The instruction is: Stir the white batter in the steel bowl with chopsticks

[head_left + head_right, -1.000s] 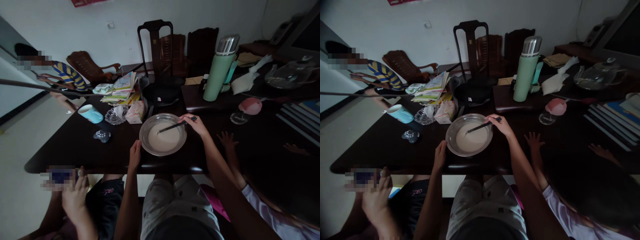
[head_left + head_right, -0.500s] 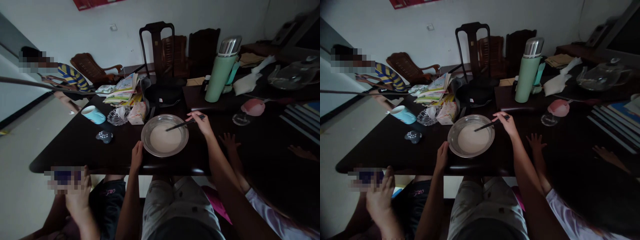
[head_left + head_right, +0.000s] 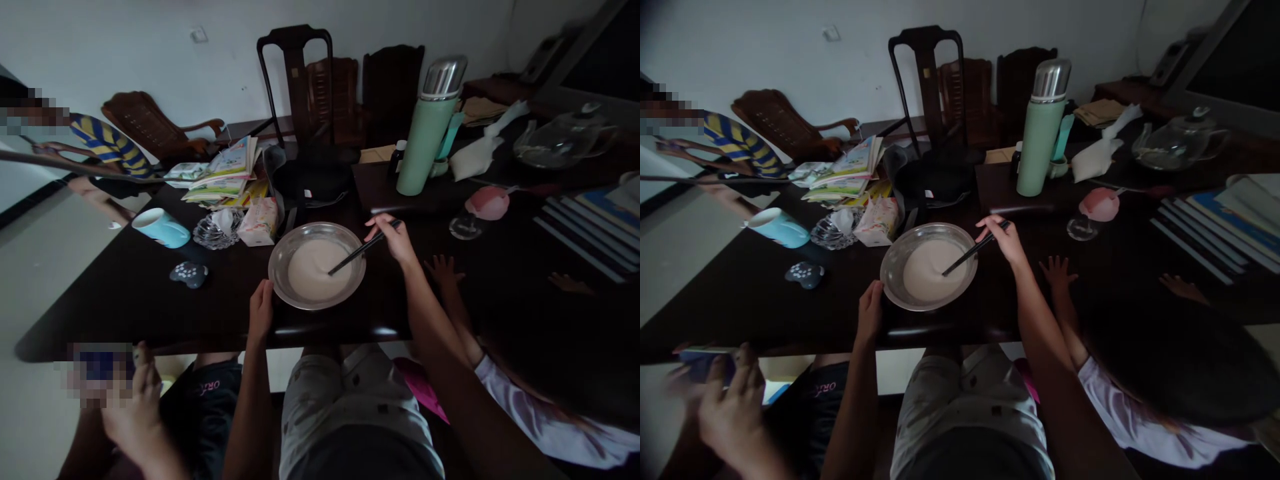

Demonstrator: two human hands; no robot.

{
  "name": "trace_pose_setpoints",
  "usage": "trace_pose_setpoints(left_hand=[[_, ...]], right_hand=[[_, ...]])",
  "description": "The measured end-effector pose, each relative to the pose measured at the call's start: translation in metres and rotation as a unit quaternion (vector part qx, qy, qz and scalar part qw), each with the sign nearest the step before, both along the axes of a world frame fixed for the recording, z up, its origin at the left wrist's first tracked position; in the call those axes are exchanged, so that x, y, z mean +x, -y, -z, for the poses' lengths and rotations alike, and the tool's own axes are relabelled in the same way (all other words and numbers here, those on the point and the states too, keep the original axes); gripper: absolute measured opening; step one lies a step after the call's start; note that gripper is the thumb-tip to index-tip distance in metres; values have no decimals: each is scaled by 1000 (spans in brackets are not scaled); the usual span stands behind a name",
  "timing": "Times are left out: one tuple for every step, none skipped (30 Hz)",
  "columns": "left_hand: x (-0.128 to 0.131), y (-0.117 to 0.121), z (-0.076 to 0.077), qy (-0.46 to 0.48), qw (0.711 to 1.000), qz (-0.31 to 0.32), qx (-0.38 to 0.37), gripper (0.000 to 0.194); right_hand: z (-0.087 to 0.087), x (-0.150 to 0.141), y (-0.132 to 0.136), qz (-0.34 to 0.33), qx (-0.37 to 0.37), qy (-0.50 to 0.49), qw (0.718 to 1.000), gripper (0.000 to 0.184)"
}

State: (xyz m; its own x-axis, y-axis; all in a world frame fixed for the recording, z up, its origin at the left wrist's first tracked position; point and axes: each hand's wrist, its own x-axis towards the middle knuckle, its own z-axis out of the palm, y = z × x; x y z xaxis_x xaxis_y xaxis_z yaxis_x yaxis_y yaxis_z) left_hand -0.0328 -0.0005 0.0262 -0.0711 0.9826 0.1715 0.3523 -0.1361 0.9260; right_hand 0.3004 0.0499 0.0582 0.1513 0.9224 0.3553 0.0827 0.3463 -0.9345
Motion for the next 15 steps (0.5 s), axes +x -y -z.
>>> trace_pose_setpoints(left_hand=[[0,0,0,1,1000,0,-1,45],[0,0,-1,1,1000,-1,-3,45],[1,0,-1,1,1000,-2,-3,45],[1,1,-1,0,1000,-2,-3,45],[1,1,-2,-2,1000,-2,-3,45],[1,1,-3,-4,1000,-2,-3,45],[1,2,-3,-7,1000,-1,-2,45],[1,2,-3,-8,1000,-2,-2,45],[1,2,-3,-10,1000,-3,-3,44],[1,1,-3,-10,1000,-4,-4,44],[0,1,-3,-11,1000,-6,-5,43],[0,1,-2,-11,1000,-8,-7,43],[-1,0,-2,-12,1000,-10,-8,42],[-1,0,-1,-12,1000,-12,-8,41],[-2,0,-1,-12,1000,-13,-9,41]], right_hand=[[1,-2,0,-27,-12,11,999,42],[1,-4,0,-61,-25,24,998,42],[1,-6,-1,-89,-34,32,995,42],[1,-8,-1,-101,-31,38,994,42],[1,-9,-1,-96,-27,40,994,43],[0,-9,-1,-81,-22,40,996,43],[-1,-8,-1,-58,-16,38,997,44],[-2,-7,-1,-35,-13,34,999,45],[-2,-5,-1,-19,-12,31,999,45],[-3,-5,0,-16,-15,30,999,46],[-3,-5,0,-26,-18,30,999,46],[-4,-6,1,-47,-21,33,998,46],[-4,-8,1,-74,-23,39,996,46],[-4,-9,0,-99,-22,44,994,45],[-3,-11,0,-113,-19,48,992,45]])
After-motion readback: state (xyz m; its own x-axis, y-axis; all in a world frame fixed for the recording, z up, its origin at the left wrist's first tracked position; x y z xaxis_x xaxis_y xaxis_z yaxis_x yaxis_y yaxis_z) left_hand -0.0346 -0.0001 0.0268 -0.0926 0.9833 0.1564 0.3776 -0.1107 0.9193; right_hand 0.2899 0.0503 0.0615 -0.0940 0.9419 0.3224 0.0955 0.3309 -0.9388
